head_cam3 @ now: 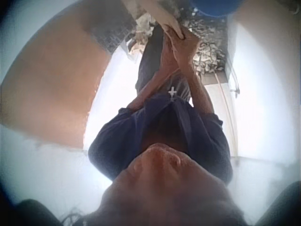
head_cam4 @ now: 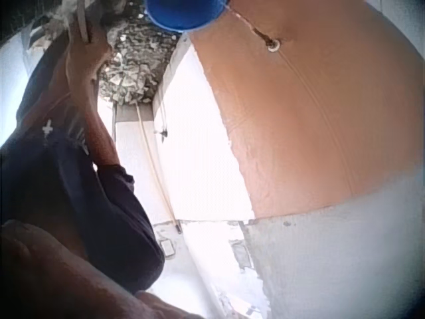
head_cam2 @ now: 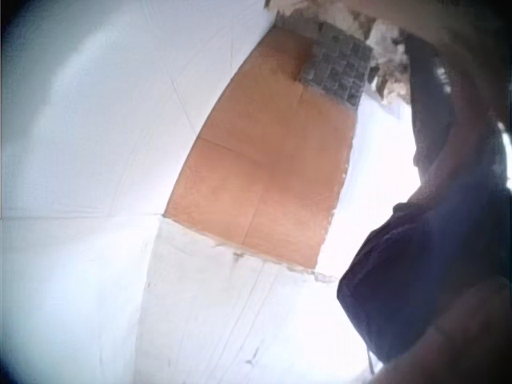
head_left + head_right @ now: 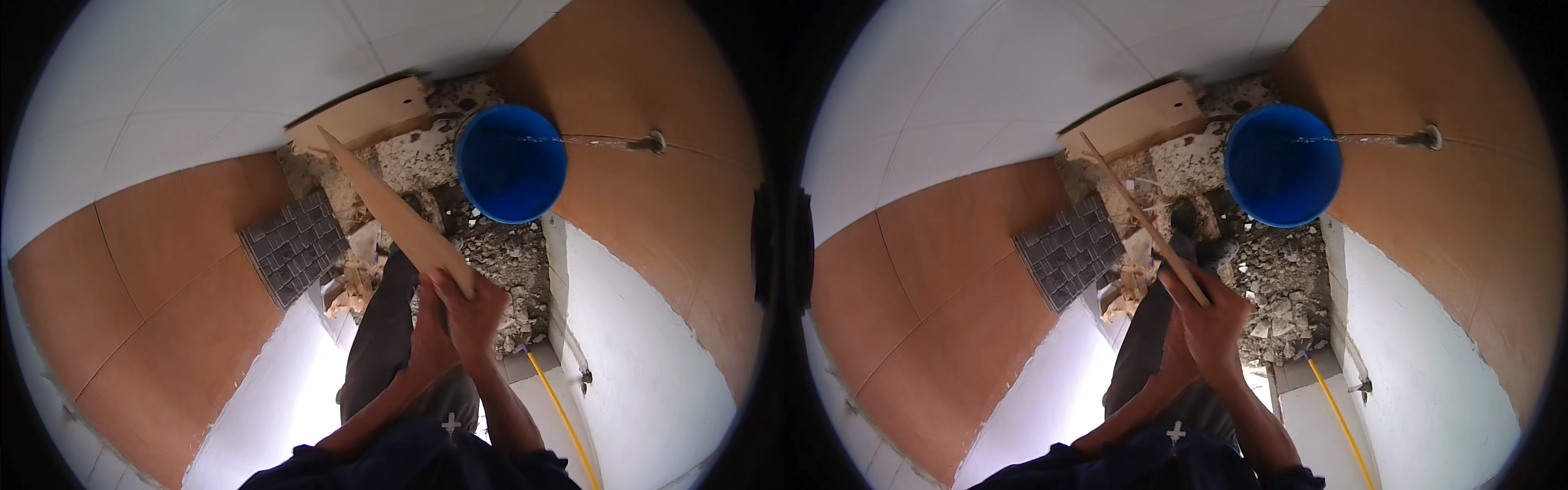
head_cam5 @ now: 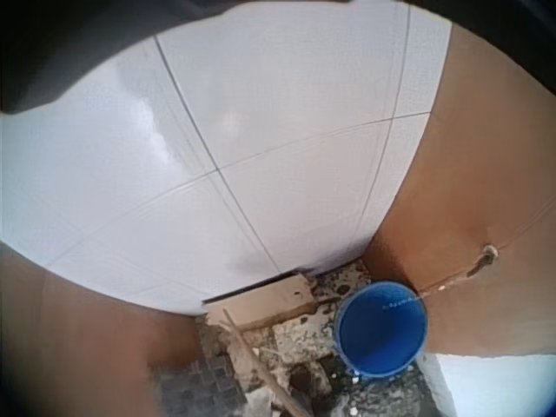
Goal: The person washes ceramic tiles one by one under a wall-mounted tap, using a blue bucket to catch runoff. They rinse each tile, place it on the floor, then gather the cleaned tiles and carry them to another room where other workers are laying floor tiles.
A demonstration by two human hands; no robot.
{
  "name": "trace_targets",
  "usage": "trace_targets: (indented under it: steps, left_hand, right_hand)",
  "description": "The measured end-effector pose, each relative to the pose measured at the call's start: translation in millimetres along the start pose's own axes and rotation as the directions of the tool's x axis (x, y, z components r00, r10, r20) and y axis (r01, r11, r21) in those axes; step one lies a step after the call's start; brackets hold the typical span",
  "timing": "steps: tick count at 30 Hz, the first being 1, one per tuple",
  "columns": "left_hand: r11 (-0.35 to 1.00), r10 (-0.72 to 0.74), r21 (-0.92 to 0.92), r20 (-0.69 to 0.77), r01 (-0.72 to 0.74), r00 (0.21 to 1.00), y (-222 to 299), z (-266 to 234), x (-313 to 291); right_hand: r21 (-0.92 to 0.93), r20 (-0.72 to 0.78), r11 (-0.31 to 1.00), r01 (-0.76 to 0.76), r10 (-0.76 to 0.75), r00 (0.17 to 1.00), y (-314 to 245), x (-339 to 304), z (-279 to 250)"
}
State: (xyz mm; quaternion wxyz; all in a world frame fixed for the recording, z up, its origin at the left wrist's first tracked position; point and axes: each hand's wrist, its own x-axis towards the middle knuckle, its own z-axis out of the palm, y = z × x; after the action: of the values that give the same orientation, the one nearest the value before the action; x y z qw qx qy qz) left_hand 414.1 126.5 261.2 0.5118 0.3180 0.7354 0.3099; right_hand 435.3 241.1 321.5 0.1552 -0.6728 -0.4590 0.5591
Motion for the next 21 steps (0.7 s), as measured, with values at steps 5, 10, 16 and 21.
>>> trace_targets:
  steps: [5, 10, 16, 21]
  left_hand:
    - [0.976, -0.163, 0.094, -0.271, 0.194, 0.949, -77.6, 1.9, 4.1]
    - [0.705, -0.190, -0.659, -0.530, -0.261, 0.826, -157.2, -24.6, -24.9]
    - [0.991, -0.109, -0.043, -0.826, 0.131, 0.553, -177.7, -116.4, -57.7]
    - [0.894, -0.030, 0.245, -0.801, 0.374, 0.598, -171.4, -174.6, -31.0]
  right_hand:
    - [0.011, 0.182, 0.994, 0.110, -0.110, 0.977, 27.5, 16.0, 104.3]
    - [-0.008, 0.233, 0.996, 0.086, -0.081, 0.969, 42.4, -8.6, 157.2]
    - [-0.095, 0.531, 0.978, 0.188, -0.111, 0.840, 47.6, -35.6, 220.7]
    - [0.076, 0.827, 0.996, 0.038, -0.084, 0.556, 82.1, -8.1, 209.9]
